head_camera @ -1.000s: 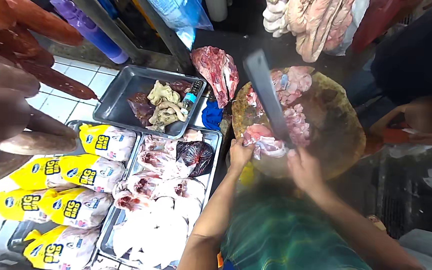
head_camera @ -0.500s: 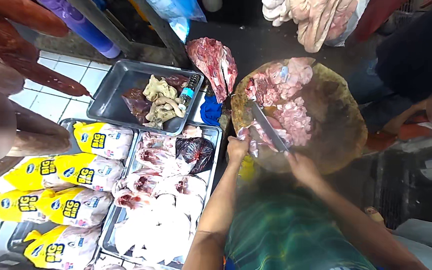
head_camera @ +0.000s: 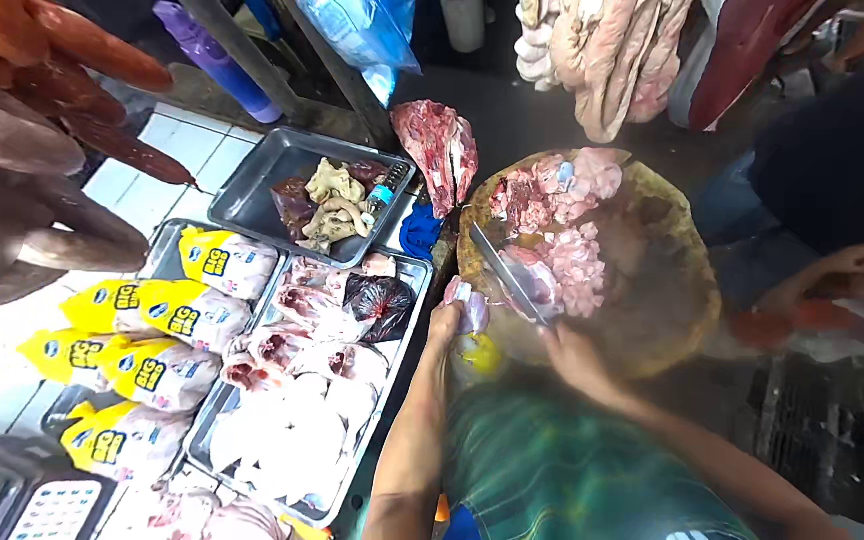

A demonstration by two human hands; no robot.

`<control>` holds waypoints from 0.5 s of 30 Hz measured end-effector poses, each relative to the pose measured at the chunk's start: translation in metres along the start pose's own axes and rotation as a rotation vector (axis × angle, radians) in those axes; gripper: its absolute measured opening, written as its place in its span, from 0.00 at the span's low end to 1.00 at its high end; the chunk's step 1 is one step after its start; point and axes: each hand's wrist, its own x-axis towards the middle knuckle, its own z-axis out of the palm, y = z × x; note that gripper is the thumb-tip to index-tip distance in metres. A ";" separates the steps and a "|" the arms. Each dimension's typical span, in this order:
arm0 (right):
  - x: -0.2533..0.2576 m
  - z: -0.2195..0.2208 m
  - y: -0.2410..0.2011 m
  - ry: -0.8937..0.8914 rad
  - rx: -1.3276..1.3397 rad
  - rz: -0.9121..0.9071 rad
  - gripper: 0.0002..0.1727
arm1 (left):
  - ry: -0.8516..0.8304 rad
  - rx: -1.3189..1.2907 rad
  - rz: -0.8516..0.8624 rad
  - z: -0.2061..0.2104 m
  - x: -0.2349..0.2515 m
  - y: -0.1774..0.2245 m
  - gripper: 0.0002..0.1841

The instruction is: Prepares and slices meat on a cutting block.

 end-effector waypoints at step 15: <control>0.037 -0.095 0.069 0.022 -0.039 -0.008 0.37 | -0.065 -0.010 0.667 0.046 -0.047 0.095 0.16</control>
